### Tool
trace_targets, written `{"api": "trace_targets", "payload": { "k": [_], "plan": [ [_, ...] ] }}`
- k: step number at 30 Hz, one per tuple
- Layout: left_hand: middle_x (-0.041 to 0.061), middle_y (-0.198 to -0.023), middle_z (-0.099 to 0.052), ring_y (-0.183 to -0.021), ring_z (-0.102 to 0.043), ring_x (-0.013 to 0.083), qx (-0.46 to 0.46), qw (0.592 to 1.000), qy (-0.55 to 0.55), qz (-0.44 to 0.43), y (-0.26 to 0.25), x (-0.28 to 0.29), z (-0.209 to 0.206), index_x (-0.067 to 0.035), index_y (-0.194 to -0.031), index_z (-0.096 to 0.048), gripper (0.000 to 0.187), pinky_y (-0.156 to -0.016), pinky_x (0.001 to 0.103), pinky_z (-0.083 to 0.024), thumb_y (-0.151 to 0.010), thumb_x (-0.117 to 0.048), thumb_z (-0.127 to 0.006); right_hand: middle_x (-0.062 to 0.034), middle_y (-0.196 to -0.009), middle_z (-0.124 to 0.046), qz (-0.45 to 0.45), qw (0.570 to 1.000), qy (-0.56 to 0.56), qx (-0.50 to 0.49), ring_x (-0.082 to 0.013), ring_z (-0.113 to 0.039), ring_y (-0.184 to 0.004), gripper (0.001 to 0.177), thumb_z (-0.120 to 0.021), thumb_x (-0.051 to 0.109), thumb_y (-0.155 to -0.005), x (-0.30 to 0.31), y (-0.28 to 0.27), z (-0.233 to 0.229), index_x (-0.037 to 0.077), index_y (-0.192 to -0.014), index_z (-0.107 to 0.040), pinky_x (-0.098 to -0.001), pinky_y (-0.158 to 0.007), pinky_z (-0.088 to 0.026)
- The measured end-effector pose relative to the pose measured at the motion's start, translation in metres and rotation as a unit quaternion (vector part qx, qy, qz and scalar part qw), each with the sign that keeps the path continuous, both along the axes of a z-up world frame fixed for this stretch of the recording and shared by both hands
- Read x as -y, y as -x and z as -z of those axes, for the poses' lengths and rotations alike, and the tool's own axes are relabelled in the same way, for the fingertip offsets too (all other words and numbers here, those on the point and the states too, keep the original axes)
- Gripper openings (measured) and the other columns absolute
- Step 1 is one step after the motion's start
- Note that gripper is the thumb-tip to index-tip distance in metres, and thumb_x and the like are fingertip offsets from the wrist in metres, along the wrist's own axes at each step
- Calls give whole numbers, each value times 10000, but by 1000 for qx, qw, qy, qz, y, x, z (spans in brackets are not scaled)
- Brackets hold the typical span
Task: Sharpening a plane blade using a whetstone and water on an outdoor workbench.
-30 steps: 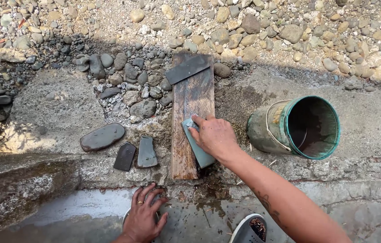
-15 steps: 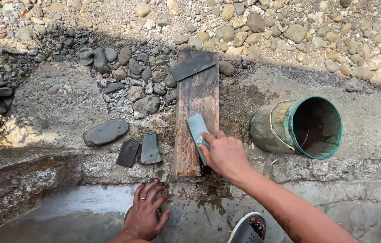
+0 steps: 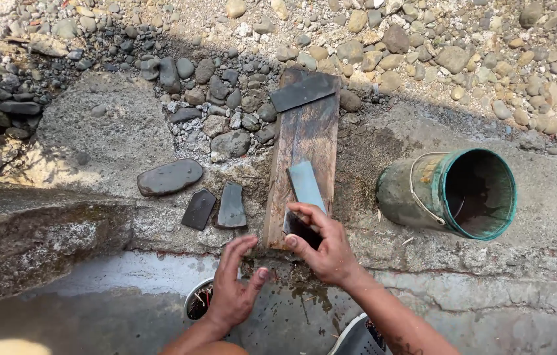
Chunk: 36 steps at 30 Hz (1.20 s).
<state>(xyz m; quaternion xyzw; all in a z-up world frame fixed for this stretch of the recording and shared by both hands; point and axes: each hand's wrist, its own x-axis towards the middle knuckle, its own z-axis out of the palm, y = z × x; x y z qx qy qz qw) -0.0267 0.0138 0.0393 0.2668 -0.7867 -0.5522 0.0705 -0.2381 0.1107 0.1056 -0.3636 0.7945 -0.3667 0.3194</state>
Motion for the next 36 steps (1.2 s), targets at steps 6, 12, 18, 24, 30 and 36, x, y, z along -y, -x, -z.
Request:
{"api": "trace_targets", "payload": {
  "k": [6, 12, 18, 24, 30, 36],
  "plan": [
    [153, -1400, -554, -1311, -580, 326, -176, 979, -94, -33, 53, 7, -58, -72, -1434, -540, 722, -1087, 441, -473, -859, -434, -783, -58, -1118, -589, 75, 937, 164, 299, -143, -548, -1012, 705, -638, 518, -1012, -40, -33, 24, -19, -1444, -493, -277, -906, -458],
    [125, -1403, -576, -1304, -615, 319, -194, 978, -77, -28, 55, 4, -55, -151, -1424, -603, 685, -1085, 434, -522, -829, -364, -870, -50, -1063, -594, 107, 914, 186, 344, -114, -509, -876, 757, -579, 551, -1008, -42, -48, 10, -3, -1484, -382, -248, -786, -433],
    [65, -1315, -608, -1224, -589, 296, -192, 977, 70, -69, 53, 4, -57, -226, -1230, -732, 595, -1043, 445, -483, -689, -390, -918, -46, -967, -597, 103, 898, 170, 392, -73, -439, -702, 733, -551, 543, -1010, -45, -52, 8, 2, -1477, -390, -219, -594, -347],
    [23, -1210, -632, -1166, -601, 262, -187, 969, 111, -116, 56, 5, -53, -222, -1141, -763, 565, -997, 433, -480, -635, -407, -933, -45, -980, -597, 88, 884, 187, 419, -87, -507, -711, 681, -512, 528, -1032, -46, -51, 13, 17, -1466, -387, -235, -608, -422],
    [33, -1148, -651, -1105, -642, 232, -117, 972, 25, -200, 83, 12, -26, -140, -974, -711, 439, -966, 403, -513, -686, -389, -931, -56, -1035, -713, 55, 966, 0, 253, -142, -661, -902, 423, -611, 325, -1057, -57, -1, 34, 24, -1353, -590, -306, -798, -562],
    [113, -1361, -541, -1308, -502, 311, -32, 988, 63, -139, 117, 18, -16, -77, -1289, -583, 674, -1119, 466, -391, -801, -442, -870, -122, -944, -753, 103, 973, -161, -127, -300, -727, -830, 367, -632, 323, -1005, -52, 38, 26, 70, -1267, -582, -415, -702, -534]
  ]
}}
